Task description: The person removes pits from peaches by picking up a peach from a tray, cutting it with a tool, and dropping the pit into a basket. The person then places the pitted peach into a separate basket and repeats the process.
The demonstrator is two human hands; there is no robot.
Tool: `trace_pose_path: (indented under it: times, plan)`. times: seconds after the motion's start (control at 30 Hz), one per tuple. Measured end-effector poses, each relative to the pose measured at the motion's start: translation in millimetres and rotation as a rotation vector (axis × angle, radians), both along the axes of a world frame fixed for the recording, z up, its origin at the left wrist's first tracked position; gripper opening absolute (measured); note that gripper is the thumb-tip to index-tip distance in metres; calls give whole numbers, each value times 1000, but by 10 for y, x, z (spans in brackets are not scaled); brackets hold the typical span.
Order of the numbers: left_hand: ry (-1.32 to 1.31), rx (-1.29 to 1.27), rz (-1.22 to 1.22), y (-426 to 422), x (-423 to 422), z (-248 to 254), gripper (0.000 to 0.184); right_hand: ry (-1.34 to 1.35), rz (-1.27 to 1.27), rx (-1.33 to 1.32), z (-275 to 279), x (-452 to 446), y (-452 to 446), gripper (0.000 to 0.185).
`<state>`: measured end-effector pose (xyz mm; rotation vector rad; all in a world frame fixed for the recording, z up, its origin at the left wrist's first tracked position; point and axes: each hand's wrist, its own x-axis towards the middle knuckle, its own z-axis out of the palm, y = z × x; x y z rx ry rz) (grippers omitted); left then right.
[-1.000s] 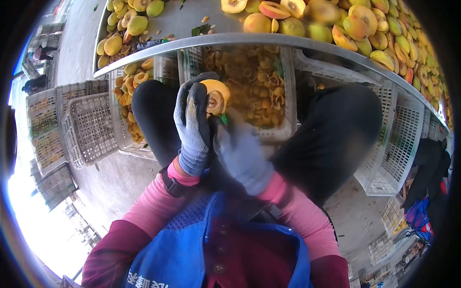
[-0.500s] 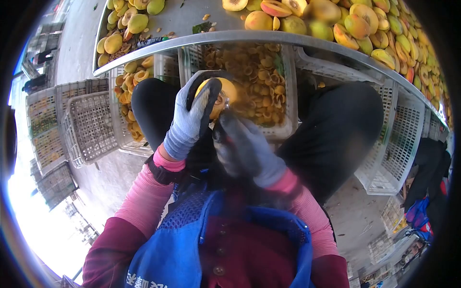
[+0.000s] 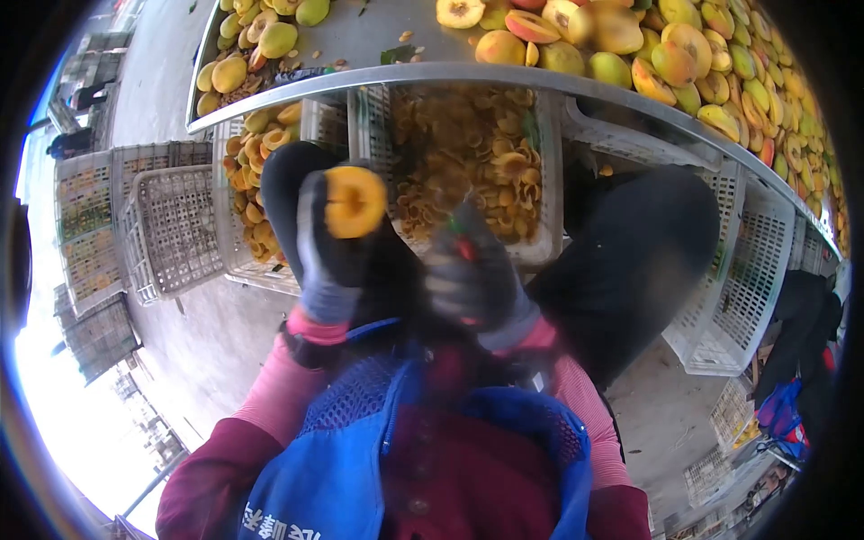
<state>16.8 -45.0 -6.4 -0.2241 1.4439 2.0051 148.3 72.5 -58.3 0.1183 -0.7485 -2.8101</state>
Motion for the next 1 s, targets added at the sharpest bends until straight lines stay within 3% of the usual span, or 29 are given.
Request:
trace_pose_path:
  times: [0.1, 0.13, 0.2, 0.27, 0.33, 0.4, 0.43, 0.53, 0.7, 0.8, 0.9, 1.0]
  plan:
    - [716, -257, 92, -669, -651, 202, 31, -158, 126, 162, -60, 19, 78, 47]
    - [911, -494, 65, -990, -980, 168, 32, -180, 152, 241, -57, 6, 104, 47]
    - [842, -1390, -362, -1302, -1345, 421, 41, -285, 165, 418, 4, -30, 167, 44]
    - [995, -1701, -437, -1809, -1905, 195, 44, -378, 181, 543, 9, -73, 216, 43]
    - [1038, -1391, -247, -1309, -2184, 453, 50, -533, 220, 694, 25, -153, 206, 41]
    - [913, -1207, -182, -521, -2402, 691, 55, -730, 286, 861, 87, -258, 203, 41]
    - [1097, -1099, -210, -343, -2839, 525, 36, -770, 293, 931, 100, -300, 213, 41]
    - [1667, -1300, -159, 676, -3432, 536, 36, -812, 262, 872, 67, -390, 262, 42]
    - [1446, -1708, -246, 1554, -4048, 45, 58, -839, 237, 841, -52, -458, 321, 42]
    - [1591, -1604, -396, 1476, -3907, 193, 53, -880, 256, 814, -58, -476, 325, 42]
    - [1418, -1424, -563, 1428, -3919, 96, 50, -805, 270, 782, -50, -495, 345, 41]
    - [1325, -1312, -697, 1554, -3229, 230, 50, -751, 241, 859, -122, -459, 280, 40]
